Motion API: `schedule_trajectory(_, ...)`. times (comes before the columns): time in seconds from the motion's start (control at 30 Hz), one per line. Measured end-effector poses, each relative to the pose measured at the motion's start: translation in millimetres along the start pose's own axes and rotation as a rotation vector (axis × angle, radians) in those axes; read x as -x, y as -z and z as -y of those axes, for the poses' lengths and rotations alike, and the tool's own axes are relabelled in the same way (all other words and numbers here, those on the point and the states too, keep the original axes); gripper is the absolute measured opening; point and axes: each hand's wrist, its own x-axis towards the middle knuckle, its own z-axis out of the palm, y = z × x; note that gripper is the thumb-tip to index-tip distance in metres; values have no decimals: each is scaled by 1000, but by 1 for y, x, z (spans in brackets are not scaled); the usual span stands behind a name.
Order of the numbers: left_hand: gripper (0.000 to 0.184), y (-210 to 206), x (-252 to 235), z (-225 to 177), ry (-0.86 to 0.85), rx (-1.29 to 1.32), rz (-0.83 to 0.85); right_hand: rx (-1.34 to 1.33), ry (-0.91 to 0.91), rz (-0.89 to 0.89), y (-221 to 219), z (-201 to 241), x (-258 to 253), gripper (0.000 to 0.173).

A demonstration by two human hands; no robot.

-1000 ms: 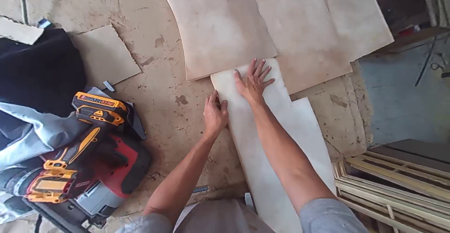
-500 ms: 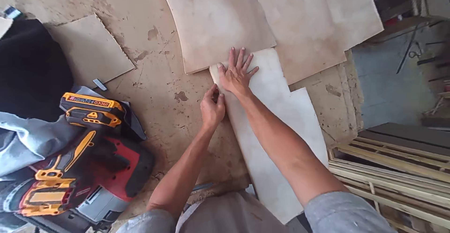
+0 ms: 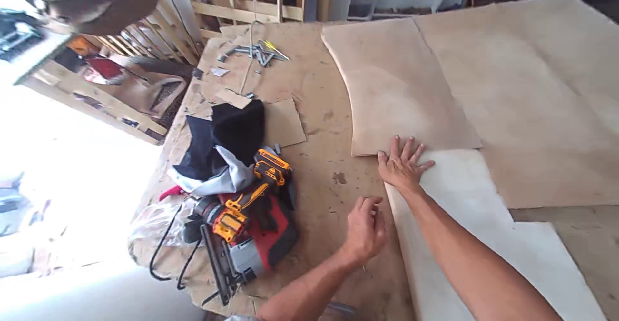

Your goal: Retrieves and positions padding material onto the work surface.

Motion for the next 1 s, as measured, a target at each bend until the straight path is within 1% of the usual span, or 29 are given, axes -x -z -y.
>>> schedule_trajectory(0.07,33,17,11,-19,-97,-11,-18,-46,5,119,15,-5,0,79)
schedule_trajectory(0.1,32,26,19,-26,-140,-21,-32,-77,14,147,21,-8,2,79)
schedule_trajectory(0.13,31,35,28,-29,-172,-34,-46,-89,37,110,20,-11,5,78)
schedule_trajectory(0.17,30,42,36,-29,-196,-48,-63,-86,67,18,10,-14,5,78)
schedule_trajectory(0.2,28,46,48,-26,-196,-60,-67,-68,76,-55,-1,-16,9,77)
schedule_trajectory(0.23,28,48,55,-24,-196,-72,-69,-40,79,-87,-4,-14,4,77)
schedule_trajectory(0.3,27,47,81,-20,-174,-83,-34,-8,67,-41,-6,-14,7,77)
schedule_trajectory(0.33,27,48,88,-21,-187,-81,-11,-33,66,-10,0,-13,4,78)
schedule_trajectory(0.4,27,51,105,-27,-227,-79,48,-174,86,63,14,-17,1,80)
schedule_trajectory(0.43,26,53,114,-31,-257,-75,85,-305,120,78,21,-27,4,78)
schedule_trajectory(0.47,26,56,122,-32,-293,-73,115,-494,166,73,30,-39,15,75)
schedule_trajectory(0.5,25,63,130,-31,-328,-81,139,-702,197,95,42,-49,34,73)
schedule_trajectory(0.57,24,79,152,-20,-347,-101,157,-1008,273,158,54,-69,104,70)
schedule_trajectory(0.6,24,88,160,-12,-336,-110,149,-1104,335,165,53,-81,150,70)
schedule_trajectory(0.63,23,96,169,-4,-306,-115,138,-1192,394,189,49,-94,205,74)
schedule_trajectory(0.67,22,105,178,4,-265,-122,126,-1262,415,232,42,-104,268,74)
schedule_trajectory(0.7,22,113,184,11,-224,-134,108,-1300,396,282,31,-110,332,67)
schedule_trajectory(0.73,22,122,192,16,-184,-150,87,-1324,317,334,19,-114,394,56)
schedule_trajectory(0.77,21,130,198,20,-157,-165,69,-1351,164,359,3,-117,455,43)
schedule_trajectory(0.8,20,135,202,23,-144,-178,70,-1327,-39,338,-11,-118,510,32)
schedule_trajectory(0.83,20,138,202,25,-148,-181,85,-1225,-268,291,-24,-116,558,25)
schedule_trajectory(0.87,20,138,200,28,-166,-183,106,-1113,-498,234,-38,-113,598,26)
schedule_trajectory(0.9,21,136,194,29,-192,-182,131,-1034,-721,204,-53,-109,631,31)
schedule_trajectory(0.93,22,132,186,30,-224,-172,159,-993,-902,189,-70,-106,659,34)
schedule_trajectory(0.97,23,128,176,28,-258,-164,194,-990,-1043,199,-82,-99,682,36)
schedule_trajectory(1.0,23,123,167,24,-292,-157,231,-1011,-1169,264,-81,-90,695,36)
